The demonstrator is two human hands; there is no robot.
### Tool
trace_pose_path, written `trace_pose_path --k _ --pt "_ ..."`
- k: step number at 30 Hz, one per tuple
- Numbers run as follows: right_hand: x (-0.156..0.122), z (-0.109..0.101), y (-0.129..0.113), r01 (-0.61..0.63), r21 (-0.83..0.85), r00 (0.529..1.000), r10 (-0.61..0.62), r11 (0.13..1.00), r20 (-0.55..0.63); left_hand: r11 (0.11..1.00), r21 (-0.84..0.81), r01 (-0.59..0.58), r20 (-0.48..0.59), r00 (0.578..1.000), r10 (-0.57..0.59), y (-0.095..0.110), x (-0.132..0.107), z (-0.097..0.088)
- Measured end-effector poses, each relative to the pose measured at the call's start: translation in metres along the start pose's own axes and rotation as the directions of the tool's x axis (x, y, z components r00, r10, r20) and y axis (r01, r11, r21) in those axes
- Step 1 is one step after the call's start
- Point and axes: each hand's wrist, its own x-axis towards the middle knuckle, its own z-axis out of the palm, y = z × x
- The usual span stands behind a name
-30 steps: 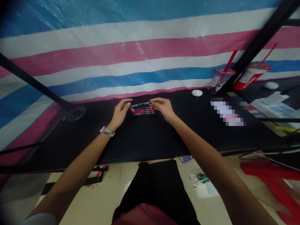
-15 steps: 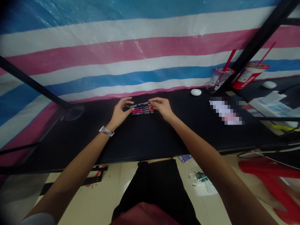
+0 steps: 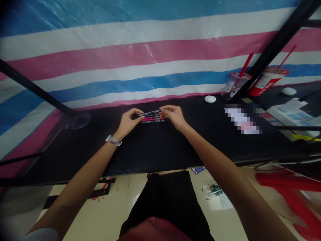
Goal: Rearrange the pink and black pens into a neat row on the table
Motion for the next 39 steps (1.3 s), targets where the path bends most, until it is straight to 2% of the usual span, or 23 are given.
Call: trace_pose_path --k 3,7,15,18,21,26,30,35,39 --pt "0.001 0.0 0.001 0.004 -0.011 1.0 -0.005 1.0 -0.012 0.999 -0.002 0.036 0.02 0.999 -0.036 -0.001 -0.001 0.001" --pt "-0.001 0.001 0.0 -0.017 -0.005 1.0 0.017 1.0 -0.006 0.997 0.079 -0.025 -0.033 0.999 0.028 0.0 -0.001 0.0" --pt "-0.001 0.003 -0.002 -0.051 0.112 0.999 0.051 0.992 0.001 0.991 0.107 -0.08 -0.079 0.993 0.089 0.004 -0.003 0.001" --pt "-0.003 0.002 -0.005 -0.182 0.243 0.98 0.155 0.953 0.124 0.991 0.107 -0.079 -0.042 0.996 0.084 0.006 -0.004 0.001" --pt "-0.006 0.004 -0.011 -0.35 0.361 0.926 0.26 0.864 0.276 0.985 0.138 -0.107 0.009 0.994 0.107 0.007 -0.006 0.002" --pt "-0.01 0.011 -0.019 -0.458 0.459 0.879 0.309 0.761 0.364 0.945 0.239 -0.222 0.091 0.974 0.206 0.008 -0.008 0.003" --pt "-0.011 0.016 -0.017 -0.432 0.507 0.898 0.301 0.746 0.322 0.933 0.228 -0.277 0.081 0.961 0.265 0.008 -0.009 0.005" --pt "-0.012 0.02 -0.01 -0.384 0.549 0.923 0.299 0.743 0.241 0.937 0.218 -0.274 0.061 0.962 0.267 0.01 -0.009 0.008" --pt "-0.012 0.022 -0.011 -0.383 0.532 0.923 0.3 0.755 0.24 0.932 0.235 -0.276 0.076 0.961 0.266 0.01 -0.008 0.01"
